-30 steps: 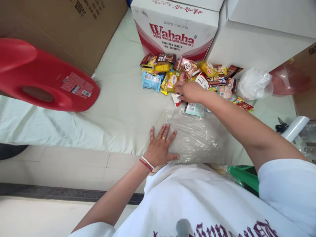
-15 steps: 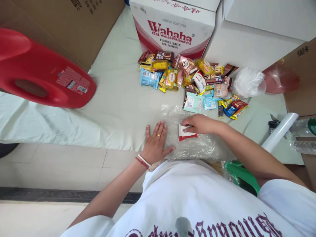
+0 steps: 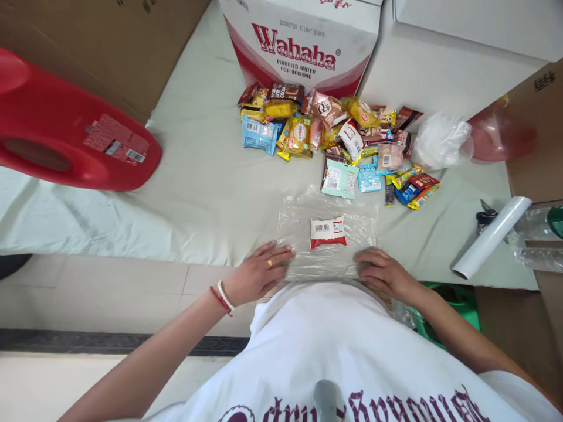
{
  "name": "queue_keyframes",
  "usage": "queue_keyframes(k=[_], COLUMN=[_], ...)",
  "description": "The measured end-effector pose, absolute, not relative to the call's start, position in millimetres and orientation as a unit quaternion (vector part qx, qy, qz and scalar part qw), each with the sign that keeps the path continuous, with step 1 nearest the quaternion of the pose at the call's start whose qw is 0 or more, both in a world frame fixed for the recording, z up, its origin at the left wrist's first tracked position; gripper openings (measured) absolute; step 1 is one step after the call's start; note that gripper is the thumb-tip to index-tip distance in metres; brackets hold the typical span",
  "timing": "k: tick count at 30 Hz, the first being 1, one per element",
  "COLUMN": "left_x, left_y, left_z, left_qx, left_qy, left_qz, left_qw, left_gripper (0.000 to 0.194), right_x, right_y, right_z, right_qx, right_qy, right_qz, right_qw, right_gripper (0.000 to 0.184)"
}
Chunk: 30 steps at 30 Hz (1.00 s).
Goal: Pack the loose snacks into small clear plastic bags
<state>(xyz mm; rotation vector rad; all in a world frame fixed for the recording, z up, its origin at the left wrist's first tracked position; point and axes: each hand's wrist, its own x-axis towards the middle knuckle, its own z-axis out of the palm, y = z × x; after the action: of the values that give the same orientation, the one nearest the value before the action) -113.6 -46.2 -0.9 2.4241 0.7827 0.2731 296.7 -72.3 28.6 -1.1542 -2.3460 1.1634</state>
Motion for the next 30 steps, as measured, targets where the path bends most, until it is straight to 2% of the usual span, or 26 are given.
queue_keyframes(k=[2, 5, 8, 10, 13, 15, 18, 21, 23, 26, 28, 30], left_x=[-112, -106, -93, -79, -62, -58, -63, -68, -63, -45, -33, -26], left_y=[-37, -16, 12, 30, 50, 56, 54, 42, 33, 23, 23, 27], left_z=[4, 14, 20, 17, 6, 1, 2, 12, 17, 13, 4, -3], left_qx=[0.875, 0.803, 0.756, 0.750, 0.744, 0.732, 0.676, 0.629, 0.657, 0.709, 0.698, 0.676], left_qy=[0.329, 0.428, 0.518, 0.564, 0.611, 0.623, 0.654, 0.680, 0.654, 0.632, 0.663, 0.694], left_qz=[0.126, 0.141, 0.124, 0.113, 0.117, 0.150, 0.238, 0.332, 0.351, 0.278, 0.214, 0.180], left_qw=[0.331, 0.390, 0.380, 0.328, 0.242, 0.230, 0.241, 0.176, 0.131, 0.143, 0.164, 0.171], left_gripper=[0.026, 0.029, 0.032, 0.027, 0.014, 0.014, 0.019, 0.020, 0.033, 0.067, 0.082, 0.090], right_x=[298, 299, 300, 301, 300, 291, 263, 224, 203, 188, 188, 193], right_y=[-68, -47, -19, 1, 27, 42, 62, 83, 96, 113, 118, 114], right_z=[27, 35, 36, 32, 31, 38, 52, 55, 48, 36, 35, 41], right_qx=[-0.430, -0.509, -0.578, -0.615, -0.658, -0.647, -0.574, -0.522, -0.534, -0.552, -0.537, -0.506], right_qy=[-0.756, -0.656, -0.589, -0.604, -0.686, -0.729, -0.790, -0.834, -0.832, -0.817, -0.820, -0.835], right_qz=[0.463, 0.523, 0.524, 0.470, 0.279, 0.179, 0.145, 0.135, 0.133, 0.167, 0.195, 0.203], right_qw=[0.172, 0.193, 0.211, 0.191, 0.135, 0.134, 0.160, 0.115, 0.062, 0.015, 0.030, 0.075], right_gripper=[0.020, 0.028, 0.039, 0.038, 0.028, 0.026, 0.029, 0.039, 0.044, 0.026, 0.015, 0.013])
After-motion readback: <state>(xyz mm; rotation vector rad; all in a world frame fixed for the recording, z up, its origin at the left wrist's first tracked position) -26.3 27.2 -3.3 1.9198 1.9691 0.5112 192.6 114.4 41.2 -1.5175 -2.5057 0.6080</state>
